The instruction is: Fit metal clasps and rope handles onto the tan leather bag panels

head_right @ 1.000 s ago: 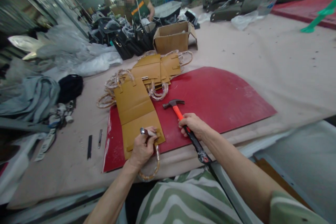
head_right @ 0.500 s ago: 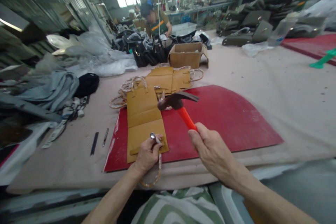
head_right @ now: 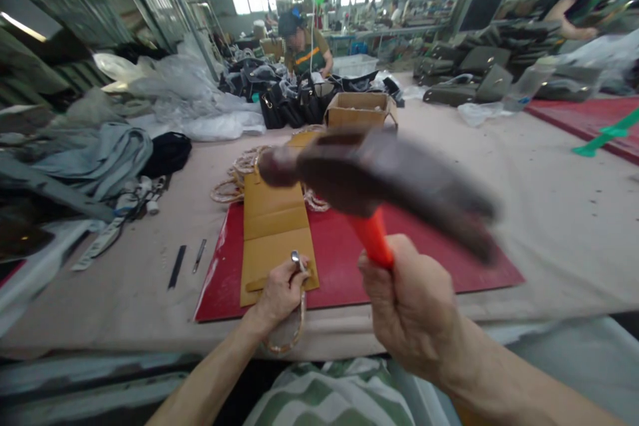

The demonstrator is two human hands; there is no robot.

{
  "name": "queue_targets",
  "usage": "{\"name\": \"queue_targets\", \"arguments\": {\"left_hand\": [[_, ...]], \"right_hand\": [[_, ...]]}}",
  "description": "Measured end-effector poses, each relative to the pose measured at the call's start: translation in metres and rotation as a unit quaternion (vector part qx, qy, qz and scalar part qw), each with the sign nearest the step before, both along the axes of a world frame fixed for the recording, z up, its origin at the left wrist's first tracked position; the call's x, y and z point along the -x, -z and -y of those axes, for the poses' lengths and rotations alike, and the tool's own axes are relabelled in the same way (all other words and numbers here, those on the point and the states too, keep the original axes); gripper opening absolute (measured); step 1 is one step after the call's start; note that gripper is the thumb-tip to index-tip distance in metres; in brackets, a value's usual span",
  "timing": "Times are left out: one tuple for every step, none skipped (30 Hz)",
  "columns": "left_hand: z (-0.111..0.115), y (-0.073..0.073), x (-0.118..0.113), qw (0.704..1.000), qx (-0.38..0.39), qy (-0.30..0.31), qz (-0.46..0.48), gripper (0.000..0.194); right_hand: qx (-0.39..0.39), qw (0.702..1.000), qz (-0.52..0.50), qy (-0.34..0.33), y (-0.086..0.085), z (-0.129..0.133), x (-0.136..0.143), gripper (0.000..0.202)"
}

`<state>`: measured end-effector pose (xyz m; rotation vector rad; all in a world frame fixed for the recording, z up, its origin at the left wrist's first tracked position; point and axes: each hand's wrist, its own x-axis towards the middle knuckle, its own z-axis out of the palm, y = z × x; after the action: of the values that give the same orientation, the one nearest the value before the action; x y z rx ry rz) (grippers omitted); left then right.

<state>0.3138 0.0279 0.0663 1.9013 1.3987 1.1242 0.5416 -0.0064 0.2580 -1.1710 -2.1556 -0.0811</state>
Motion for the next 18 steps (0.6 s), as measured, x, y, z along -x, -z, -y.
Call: {"name": "queue_targets", "arguments": {"left_hand": [[0.000, 0.000, 0.000, 1.000, 0.000, 0.001, -0.003, 0.014], [0.000, 0.001, 0.000, 1.000, 0.000, 0.003, -0.006, 0.014], [-0.001, 0.001, 0.000, 1.000, -0.001, 0.002, -0.009, 0.014], [-0.001, 0.002, 0.001, 1.000, -0.002, 0.001, -0.010, 0.014], [-0.001, 0.002, 0.001, 1.000, -0.003, 0.001, -0.009, 0.013], [-0.001, 0.002, 0.001, 1.000, -0.004, 0.001, -0.006, 0.013], [-0.001, 0.002, 0.001, 1.000, -0.005, 0.003, -0.003, 0.013], [-0.001, 0.001, 0.001, 1.000, -0.004, 0.008, 0.000, 0.013], [-0.001, 0.000, 0.001, 1.000, -0.004, 0.012, 0.004, 0.014], [-0.001, -0.001, 0.001, 1.000, -0.003, 0.018, 0.007, 0.015], [-0.001, -0.002, 0.002, 1.000, -0.002, 0.022, 0.010, 0.015], [-0.001, -0.003, 0.002, 1.000, -0.002, 0.025, 0.011, 0.016], [-0.001, -0.005, 0.002, 1.000, -0.003, 0.029, 0.011, 0.016], [-0.001, -0.006, 0.002, 0.999, -0.005, 0.033, 0.011, 0.017], [-0.002, -0.007, 0.002, 0.999, -0.008, 0.036, 0.010, 0.017], [-0.002, -0.008, 0.003, 0.999, -0.008, 0.039, 0.010, 0.017], [-0.001, -0.008, 0.003, 0.999, -0.007, 0.040, 0.010, 0.018], [-0.001, -0.009, 0.004, 0.999, -0.004, 0.040, 0.012, 0.018]], "right_hand": [[0.008, 0.999, 0.040, -0.024, 0.005, 0.000, -0.002, 0.016], [0.024, 0.994, 0.095, -0.054, 0.012, -0.002, -0.005, 0.016], [0.048, 0.986, 0.141, -0.073, 0.018, -0.004, -0.008, 0.016], [0.077, 0.980, 0.167, -0.072, 0.024, -0.007, -0.012, 0.016], [0.107, 0.978, 0.170, -0.052, 0.030, -0.011, -0.016, 0.017], [0.138, 0.978, 0.153, -0.025, 0.036, -0.015, -0.021, 0.020], [0.177, 0.976, 0.125, 0.003, 0.042, -0.021, -0.026, 0.025], [0.220, 0.971, 0.089, 0.027, 0.051, -0.027, -0.032, 0.029], [0.264, 0.962, 0.055, 0.044, 0.061, -0.033, -0.038, 0.033], [0.309, 0.949, 0.027, 0.054, 0.074, -0.040, -0.044, 0.035], [0.335, 0.940, 0.007, 0.067, 0.087, -0.047, -0.050, 0.036], [0.344, 0.935, 0.004, 0.085, 0.102, -0.053, -0.056, 0.035], [0.335, 0.935, 0.024, 0.111, 0.115, -0.059, -0.061, 0.035], [0.306, 0.940, 0.052, 0.139, 0.127, -0.064, -0.064, 0.033], [0.277, 0.944, 0.078, 0.162, 0.137, -0.068, -0.065, 0.031], [0.241, 0.949, 0.099, 0.177, 0.144, -0.071, -0.063, 0.029], [0.201, 0.956, 0.109, 0.184, 0.149, -0.071, -0.057, 0.028], [0.161, 0.965, 0.105, 0.179, 0.152, -0.070, -0.048, 0.029]]}}
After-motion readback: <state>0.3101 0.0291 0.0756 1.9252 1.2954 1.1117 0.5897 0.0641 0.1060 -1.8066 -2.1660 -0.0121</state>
